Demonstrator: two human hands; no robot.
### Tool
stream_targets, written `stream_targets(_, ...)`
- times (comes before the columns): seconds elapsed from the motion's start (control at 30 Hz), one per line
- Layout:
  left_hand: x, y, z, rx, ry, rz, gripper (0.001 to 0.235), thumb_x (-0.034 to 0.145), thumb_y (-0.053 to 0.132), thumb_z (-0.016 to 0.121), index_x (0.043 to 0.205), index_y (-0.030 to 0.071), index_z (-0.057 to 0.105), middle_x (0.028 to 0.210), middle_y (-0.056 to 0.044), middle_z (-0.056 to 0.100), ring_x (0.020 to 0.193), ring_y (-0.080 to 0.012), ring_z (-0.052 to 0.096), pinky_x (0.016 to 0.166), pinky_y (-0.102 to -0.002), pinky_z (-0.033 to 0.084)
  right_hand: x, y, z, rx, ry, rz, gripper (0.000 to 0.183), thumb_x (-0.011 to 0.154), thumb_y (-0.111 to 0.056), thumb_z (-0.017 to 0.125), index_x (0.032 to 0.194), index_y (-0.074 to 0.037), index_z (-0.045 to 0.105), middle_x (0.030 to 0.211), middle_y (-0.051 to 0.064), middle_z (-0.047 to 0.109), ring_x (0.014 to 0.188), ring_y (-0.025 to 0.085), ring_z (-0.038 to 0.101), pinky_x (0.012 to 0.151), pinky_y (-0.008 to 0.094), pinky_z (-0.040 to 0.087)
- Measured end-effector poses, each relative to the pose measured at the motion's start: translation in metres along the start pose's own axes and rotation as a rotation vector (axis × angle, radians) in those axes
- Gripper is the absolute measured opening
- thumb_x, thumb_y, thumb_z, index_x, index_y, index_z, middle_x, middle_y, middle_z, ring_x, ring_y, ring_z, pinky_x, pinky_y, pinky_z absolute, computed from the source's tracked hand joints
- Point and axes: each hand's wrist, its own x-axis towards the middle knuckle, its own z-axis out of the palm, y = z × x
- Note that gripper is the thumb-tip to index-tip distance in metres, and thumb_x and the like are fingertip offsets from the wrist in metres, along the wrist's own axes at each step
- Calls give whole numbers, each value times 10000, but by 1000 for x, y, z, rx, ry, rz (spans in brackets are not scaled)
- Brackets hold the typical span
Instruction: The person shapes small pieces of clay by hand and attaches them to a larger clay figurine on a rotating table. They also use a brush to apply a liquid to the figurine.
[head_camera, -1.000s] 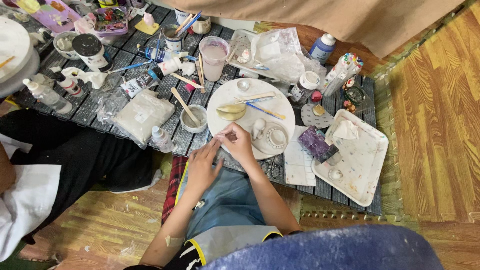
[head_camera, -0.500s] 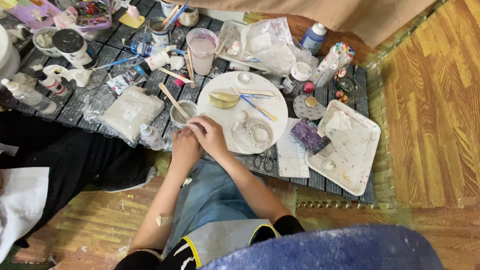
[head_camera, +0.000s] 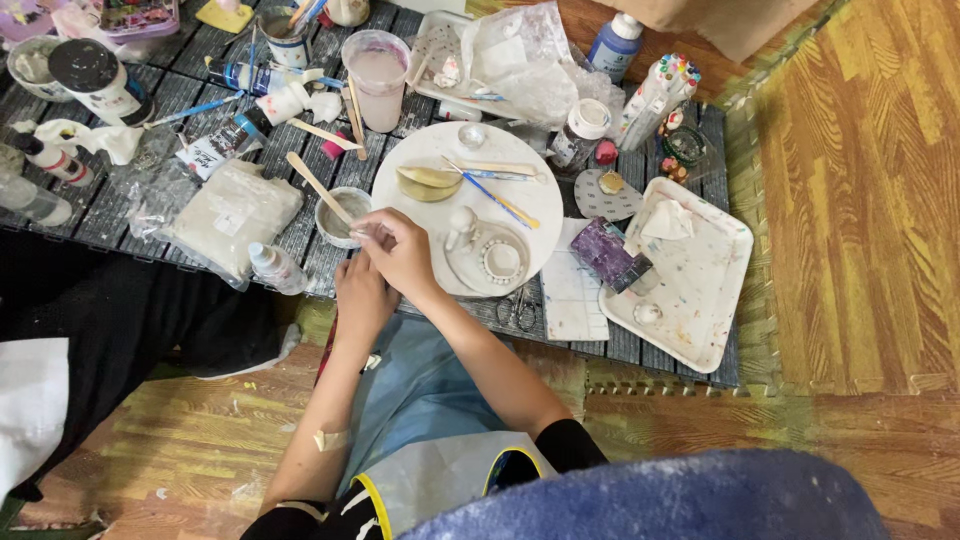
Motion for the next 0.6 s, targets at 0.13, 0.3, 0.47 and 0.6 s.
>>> stream_targets(0.13,-6,2,-2,-44,2,-39,435,770,136,739,1186,28,667,1165,-200,679,1126,-403,594,960,-530,388,-9,-15,-2,-195,-50,-332,195,913,-30,719,1082,-128,722,1087,46,736,990,190,727,844,291,591)
stream_targets(0.3,-24,7,-30,-412,173,-214,321,881,56,685,1196,8,650,1151,-162,686,1106,-319,625,958,-402,478,-11,-32,-4,-53,-112,-251,158,911,-45,752,1048,-122,736,1055,22,748,924,188,752,783,286,597)
stream_targets(0.47,-30,19,-52,-1014,219,-446,141,1078,43,564,1191,13,643,1118,-26,695,1002,-69,641,911,-237,527,-47,-44,-30,114,7,-89,218,934,29,689,1123,-75,718,1123,60,732,1014,232,727,833,300,574)
stream_targets(0.6,-36,33,-51,-1131,25,-438,182,1023,32,595,1200,22,635,1097,-30,692,997,-68,641,880,-237,513,-75,-51,-47,2,53,-132,328,935,103,623,1216,-57,679,1265,90,713,1283,305,648,1062,375,525)
